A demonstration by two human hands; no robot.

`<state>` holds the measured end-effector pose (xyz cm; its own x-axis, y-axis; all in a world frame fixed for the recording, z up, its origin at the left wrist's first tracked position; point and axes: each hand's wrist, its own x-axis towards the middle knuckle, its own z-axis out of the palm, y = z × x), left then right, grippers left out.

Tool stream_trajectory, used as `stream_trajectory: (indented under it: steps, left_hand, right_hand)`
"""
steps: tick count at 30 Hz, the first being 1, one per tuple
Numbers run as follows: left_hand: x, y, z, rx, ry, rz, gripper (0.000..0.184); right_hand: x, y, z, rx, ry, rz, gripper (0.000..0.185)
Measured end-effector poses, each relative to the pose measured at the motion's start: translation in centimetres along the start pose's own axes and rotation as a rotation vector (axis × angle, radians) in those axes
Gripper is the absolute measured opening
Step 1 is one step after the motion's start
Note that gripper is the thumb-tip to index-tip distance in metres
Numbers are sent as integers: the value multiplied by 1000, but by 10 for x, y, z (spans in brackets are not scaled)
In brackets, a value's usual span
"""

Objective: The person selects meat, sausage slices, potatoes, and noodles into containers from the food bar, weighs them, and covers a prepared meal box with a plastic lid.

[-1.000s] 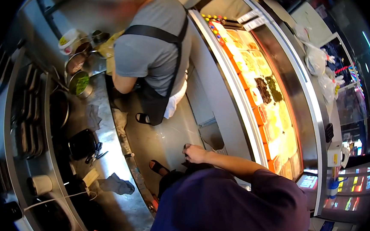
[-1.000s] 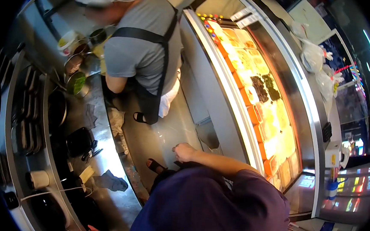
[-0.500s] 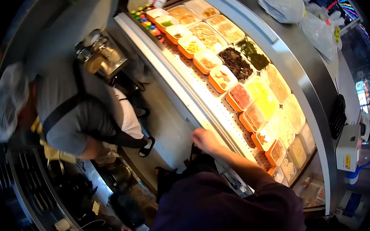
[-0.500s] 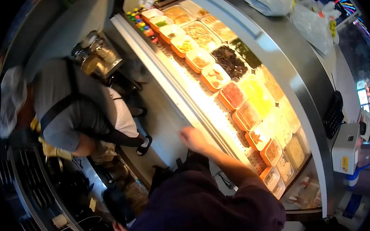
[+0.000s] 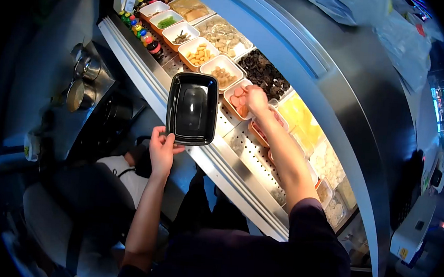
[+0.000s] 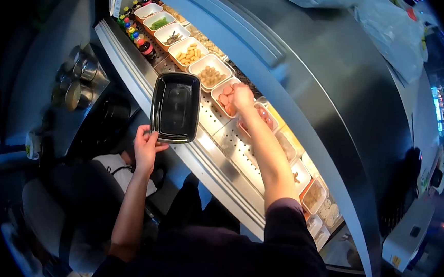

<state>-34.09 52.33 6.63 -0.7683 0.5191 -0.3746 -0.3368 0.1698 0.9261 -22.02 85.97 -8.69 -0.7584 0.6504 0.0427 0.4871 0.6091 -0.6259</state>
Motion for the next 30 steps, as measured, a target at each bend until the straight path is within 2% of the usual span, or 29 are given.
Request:
stream_trajectory:
  steps: [2, 4, 5, 8, 9, 11, 13, 15, 16, 17, 20, 22, 24, 27, 28, 30]
  left_hand:
    - [30, 5, 9, 57, 7, -33, 14]
    - [54, 4, 7, 60, -14, -45, 14]
    - [70, 3, 7, 60, -28, -57, 14]
    - [97, 12, 7, -43, -89, -112, 14]
    - [107, 10, 3, 19, -111, -74, 15]
    - [125, 12, -2, 22, -117, -99, 16]
    - [140, 14, -4, 36, -136, -128, 16]
    - [155, 13, -6, 104, -166, -67, 18]
    - [160, 16, -7, 106, -172, -75, 18]
    - [166, 18, -6, 121, -174, -82, 19]
    - [181, 24, 1, 101, -166, -92, 19]
    - [189, 22, 5, 166, -179, -100, 19]
    - [195, 15, 9, 205, -158, -73, 19]
    - [196, 18, 14, 305, -149, -28, 17]
    - [197, 18, 15, 307, -150, -27, 17]
    - [198, 18, 18, 291, -135, -33, 16]
  right_hand:
    - [27, 28, 30, -332, -150, -311, 16]
    - [36, 31, 44, -641, -233, -441, 17]
    - [40, 28, 44, -682, -335, -373, 16]
    - [49, 24, 31, -607, -388, -332, 24]
    - [50, 25, 30, -611, -410, -327, 24]
    - [65, 23, 26, -425, -438, -271, 26]
    - [74, 13, 25, -415, -487, -265, 25]
    - [77, 1, 19, -398, -553, -268, 24]
    - [71, 16, 29, -396, -558, -258, 24]
    - [61, 48, 49, -388, -440, -288, 24]
    - [68, 17, 29, -456, -411, -296, 23]
    - [68, 9, 31, -477, -365, -220, 22]
    - [67, 7, 30, -483, -424, -158, 22]
    - [70, 14, 25, -227, -243, -146, 19]
    - [69, 17, 24, -76, -130, -101, 25]
    - [56, 1, 6, 3, 36, 97, 28]
